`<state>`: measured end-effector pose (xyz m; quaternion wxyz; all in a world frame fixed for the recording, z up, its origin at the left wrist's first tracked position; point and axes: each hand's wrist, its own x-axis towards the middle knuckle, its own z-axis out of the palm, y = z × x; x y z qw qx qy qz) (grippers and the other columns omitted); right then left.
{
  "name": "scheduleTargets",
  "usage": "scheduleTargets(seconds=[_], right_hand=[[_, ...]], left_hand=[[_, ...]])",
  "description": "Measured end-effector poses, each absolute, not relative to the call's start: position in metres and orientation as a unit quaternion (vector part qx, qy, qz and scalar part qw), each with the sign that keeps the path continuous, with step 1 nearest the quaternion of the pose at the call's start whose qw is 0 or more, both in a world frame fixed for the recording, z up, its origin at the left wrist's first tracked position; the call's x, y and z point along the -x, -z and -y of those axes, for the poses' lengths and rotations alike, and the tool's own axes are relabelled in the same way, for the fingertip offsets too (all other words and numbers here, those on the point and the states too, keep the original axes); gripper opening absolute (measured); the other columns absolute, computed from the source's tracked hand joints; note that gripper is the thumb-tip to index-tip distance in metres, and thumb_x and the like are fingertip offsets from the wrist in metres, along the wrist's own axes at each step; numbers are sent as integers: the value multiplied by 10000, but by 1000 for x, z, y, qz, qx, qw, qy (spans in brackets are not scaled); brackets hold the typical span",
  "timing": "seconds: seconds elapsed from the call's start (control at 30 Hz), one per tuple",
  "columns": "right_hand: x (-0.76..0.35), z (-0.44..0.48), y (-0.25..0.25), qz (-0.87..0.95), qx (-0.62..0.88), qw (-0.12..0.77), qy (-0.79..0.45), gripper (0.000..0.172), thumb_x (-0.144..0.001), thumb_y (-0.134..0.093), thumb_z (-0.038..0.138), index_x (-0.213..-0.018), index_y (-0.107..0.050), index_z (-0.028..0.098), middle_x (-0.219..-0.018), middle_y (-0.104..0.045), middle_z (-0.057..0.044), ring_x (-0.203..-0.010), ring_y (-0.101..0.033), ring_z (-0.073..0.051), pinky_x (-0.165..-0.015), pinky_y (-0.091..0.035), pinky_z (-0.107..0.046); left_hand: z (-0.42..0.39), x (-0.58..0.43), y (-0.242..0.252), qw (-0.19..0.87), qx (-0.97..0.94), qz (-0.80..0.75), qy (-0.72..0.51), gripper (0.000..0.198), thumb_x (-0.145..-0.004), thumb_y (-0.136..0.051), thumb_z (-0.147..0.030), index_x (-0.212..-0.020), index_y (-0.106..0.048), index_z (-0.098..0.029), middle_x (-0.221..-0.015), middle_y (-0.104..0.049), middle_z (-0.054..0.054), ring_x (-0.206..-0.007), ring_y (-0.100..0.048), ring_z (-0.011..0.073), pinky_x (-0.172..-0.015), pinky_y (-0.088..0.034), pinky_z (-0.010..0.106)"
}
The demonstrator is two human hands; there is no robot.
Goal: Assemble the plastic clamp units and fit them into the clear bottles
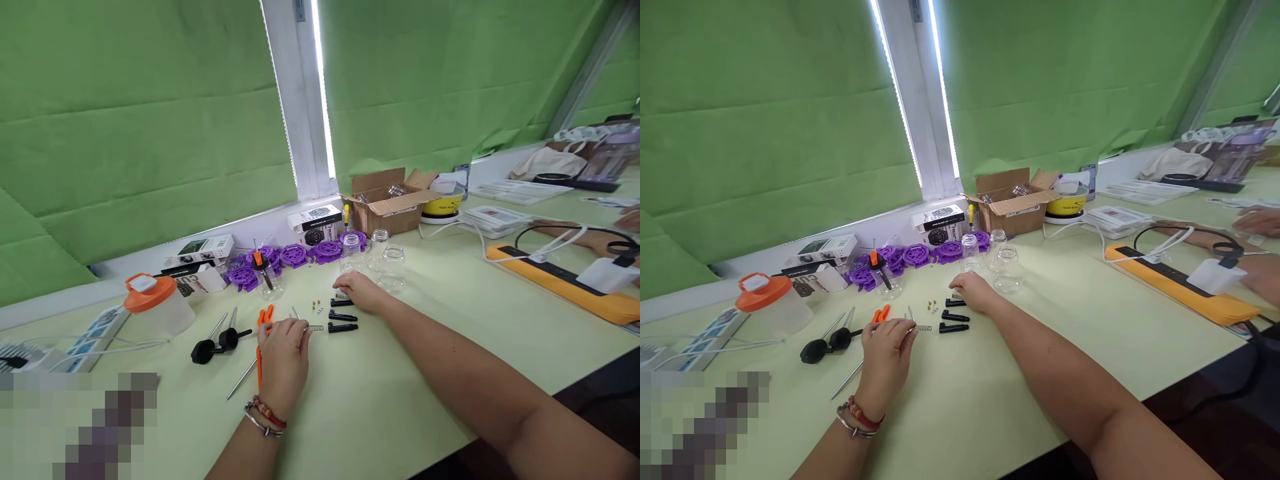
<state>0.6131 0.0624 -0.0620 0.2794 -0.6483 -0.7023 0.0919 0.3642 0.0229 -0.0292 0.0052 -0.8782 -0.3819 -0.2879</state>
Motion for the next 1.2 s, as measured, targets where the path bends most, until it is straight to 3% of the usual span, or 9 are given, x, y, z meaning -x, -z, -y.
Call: scheduleTargets(seconds=[0.13,0.3,0.57,0.77,0.93,1.2], right_hand=[[-606,-77,60,708,647,264,-101,281,-854,-492,123,-1016,-708,200,-1066,-690,-55,-1006,-591,-192,-886,-436,-287],[-598,-102,56,709,661,219,-109,182,-746,-624,130,-853,-748,210,-931,-718,-49,-915,-624,-197,-812,-446,-260],[-590,-119,53,691,687,193,-116,181,-696,-617,74,-772,-742,182,-843,-714,-74,-812,-630,-203,-699,-441,-255],[-595,-121,56,693,670,228,-137,224,-675,-622,53,-861,-707,145,-865,-692,-94,-815,-614,-213,-689,-444,-272],[-605,-102,54,700,628,289,-182,276,-727,-597,84,-989,-647,156,-842,-679,-36,-740,-612,-132,-653,-458,-213],[-613,-66,59,706,582,337,-222,241,-696,-616,76,-914,-666,166,-796,-671,-10,-728,-570,-128,-706,-457,-243]], left_hand=[[-23,-364,28,1,878,386,283,161,-902,-441,-234,-857,-596,-235,-862,-677,19,-818,-597,196,-902,-321,471],[-23,-363,28,-2,879,388,278,168,-905,-431,-239,-860,-593,-236,-865,-677,17,-825,-599,194,-894,-328,460],[-24,-363,28,5,880,388,274,161,-902,-441,-214,-867,-598,-228,-860,-678,22,-816,-593,194,-889,-322,464],[-24,-363,27,-7,879,394,270,168,-904,-437,-206,-865,-599,-227,-860,-673,13,-820,-589,184,-907,-312,460],[-23,-363,26,-11,878,396,268,172,-910,-430,-230,-870,-598,-230,-866,-671,17,-829,-589,188,-911,-304,461],[-22,-364,26,-8,881,389,269,181,-908,-428,-238,-857,-601,-230,-865,-677,24,-834,-593,199,-914,-301,474]])
